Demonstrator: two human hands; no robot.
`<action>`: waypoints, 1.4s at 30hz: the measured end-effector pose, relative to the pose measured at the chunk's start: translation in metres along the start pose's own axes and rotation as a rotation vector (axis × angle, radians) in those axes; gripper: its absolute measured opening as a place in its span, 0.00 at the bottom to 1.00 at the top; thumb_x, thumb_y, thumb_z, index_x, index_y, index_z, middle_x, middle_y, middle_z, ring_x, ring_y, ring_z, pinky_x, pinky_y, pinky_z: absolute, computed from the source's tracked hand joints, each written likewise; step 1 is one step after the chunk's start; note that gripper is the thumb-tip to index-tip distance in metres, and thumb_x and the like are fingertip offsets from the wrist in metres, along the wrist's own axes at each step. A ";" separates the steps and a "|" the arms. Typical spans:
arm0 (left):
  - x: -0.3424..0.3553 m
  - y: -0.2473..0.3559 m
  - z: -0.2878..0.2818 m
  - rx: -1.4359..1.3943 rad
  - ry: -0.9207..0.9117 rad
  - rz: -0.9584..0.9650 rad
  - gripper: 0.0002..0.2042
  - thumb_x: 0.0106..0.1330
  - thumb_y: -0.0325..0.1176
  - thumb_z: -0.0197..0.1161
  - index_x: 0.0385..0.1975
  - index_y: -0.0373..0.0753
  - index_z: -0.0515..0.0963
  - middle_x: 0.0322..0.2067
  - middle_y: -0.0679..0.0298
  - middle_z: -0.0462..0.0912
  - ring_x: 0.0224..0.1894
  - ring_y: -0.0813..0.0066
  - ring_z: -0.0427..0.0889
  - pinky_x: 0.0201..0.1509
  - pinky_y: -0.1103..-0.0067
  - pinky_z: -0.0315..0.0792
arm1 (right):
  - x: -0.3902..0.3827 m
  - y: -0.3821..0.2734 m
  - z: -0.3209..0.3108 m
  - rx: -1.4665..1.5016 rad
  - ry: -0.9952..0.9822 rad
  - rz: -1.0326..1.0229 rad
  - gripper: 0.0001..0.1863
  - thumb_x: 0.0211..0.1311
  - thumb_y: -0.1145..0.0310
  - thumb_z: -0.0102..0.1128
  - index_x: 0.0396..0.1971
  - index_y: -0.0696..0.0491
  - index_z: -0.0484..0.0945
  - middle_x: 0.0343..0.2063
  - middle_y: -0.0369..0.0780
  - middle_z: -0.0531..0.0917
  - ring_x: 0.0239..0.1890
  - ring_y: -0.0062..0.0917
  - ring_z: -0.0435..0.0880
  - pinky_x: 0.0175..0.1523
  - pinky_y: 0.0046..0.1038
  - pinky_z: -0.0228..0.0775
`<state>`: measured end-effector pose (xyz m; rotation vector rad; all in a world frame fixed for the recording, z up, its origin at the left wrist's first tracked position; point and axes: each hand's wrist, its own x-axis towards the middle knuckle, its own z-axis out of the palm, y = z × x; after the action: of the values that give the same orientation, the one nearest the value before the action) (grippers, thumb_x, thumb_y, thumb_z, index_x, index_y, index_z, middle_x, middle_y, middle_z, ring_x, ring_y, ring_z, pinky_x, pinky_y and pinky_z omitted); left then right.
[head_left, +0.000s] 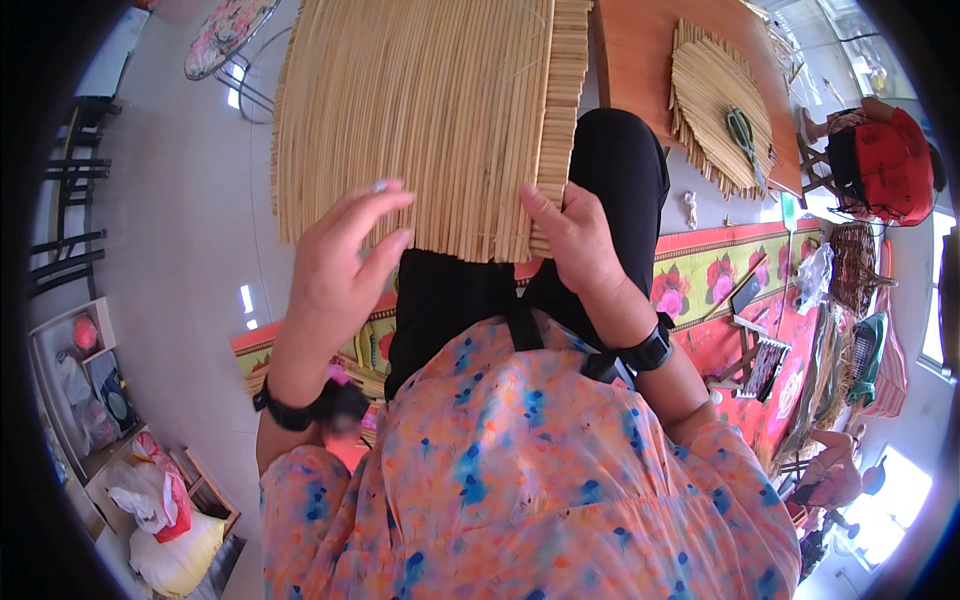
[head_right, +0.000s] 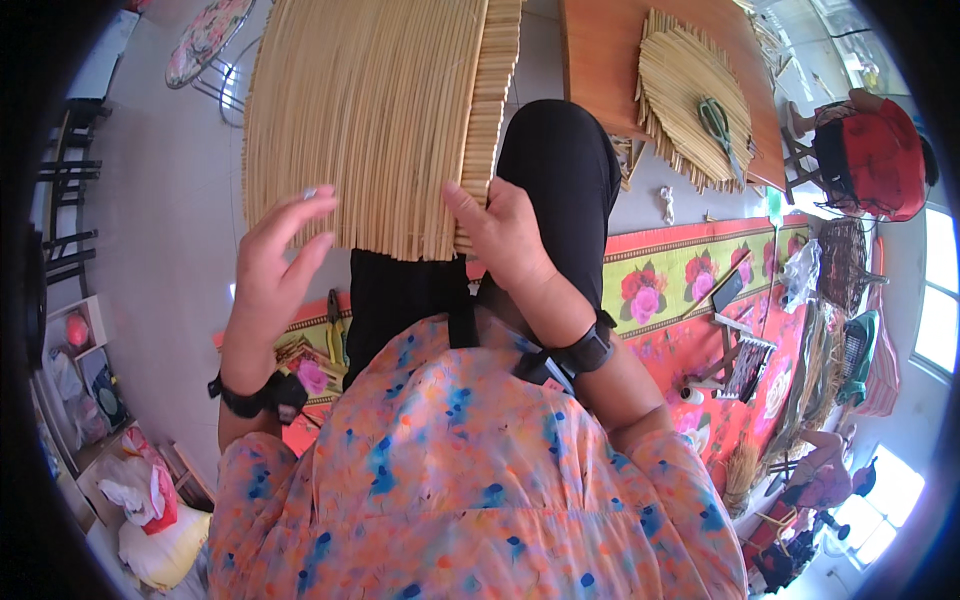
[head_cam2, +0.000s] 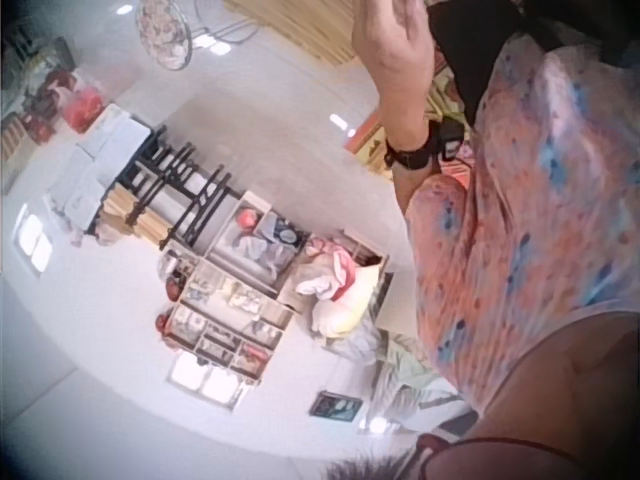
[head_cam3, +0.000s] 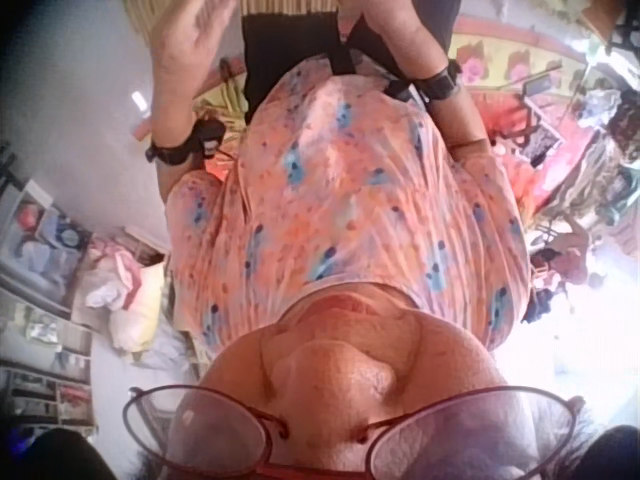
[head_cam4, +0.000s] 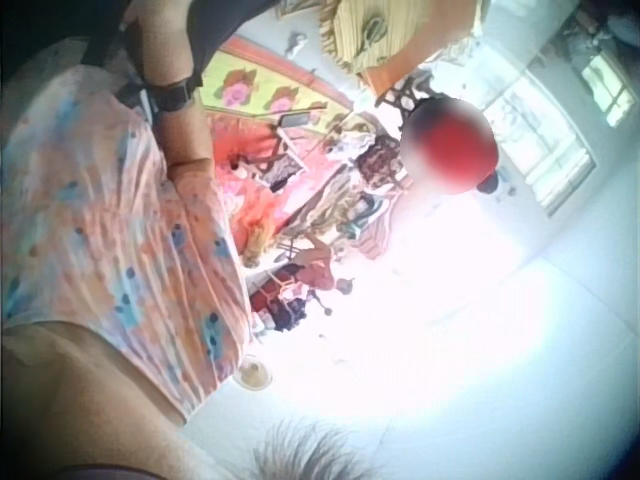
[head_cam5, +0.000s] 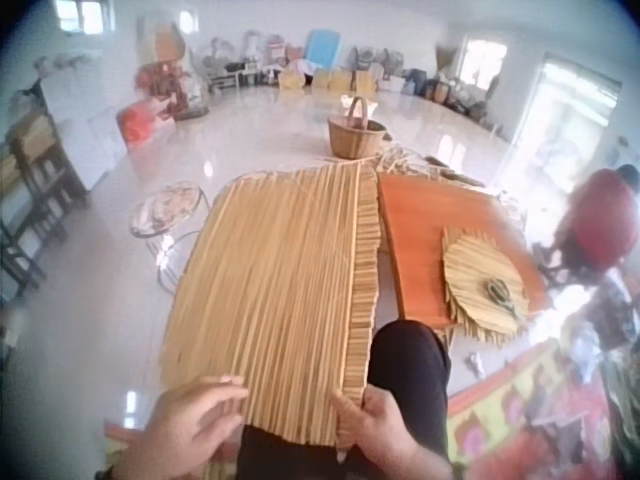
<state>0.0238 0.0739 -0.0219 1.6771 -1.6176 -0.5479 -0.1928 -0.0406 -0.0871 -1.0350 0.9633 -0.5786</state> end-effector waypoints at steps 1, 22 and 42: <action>0.005 0.000 0.009 -0.039 -0.013 0.013 0.14 0.59 0.21 0.60 0.45 0.33 0.76 0.49 0.54 0.79 0.52 0.62 0.78 0.57 0.74 0.70 | 0.000 -0.003 0.002 0.020 0.005 -0.022 0.16 0.67 0.63 0.57 0.37 0.64 0.77 0.29 0.36 0.81 0.29 0.14 0.78 0.34 0.20 0.73; 0.002 -0.003 0.068 -0.040 -0.015 0.051 0.21 0.53 0.24 0.66 0.48 0.38 0.72 0.56 0.51 0.68 0.57 0.51 0.69 0.59 0.67 0.67 | 0.004 -0.003 -0.003 0.147 -0.042 -0.026 0.18 0.71 0.62 0.48 0.43 0.64 0.75 0.35 0.38 0.81 0.35 0.16 0.79 0.40 0.20 0.73; 0.008 0.008 0.073 0.045 0.054 0.046 0.11 0.52 0.23 0.67 0.32 0.36 0.73 0.49 0.51 0.71 0.57 0.53 0.70 0.56 0.68 0.67 | 0.005 -0.001 -0.004 0.136 -0.072 -0.023 0.18 0.72 0.61 0.45 0.45 0.62 0.73 0.35 0.40 0.82 0.34 0.21 0.83 0.39 0.23 0.77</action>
<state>-0.0345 0.0511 -0.0613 1.6689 -1.6362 -0.4431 -0.1941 -0.0472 -0.0888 -0.9402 0.8384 -0.6132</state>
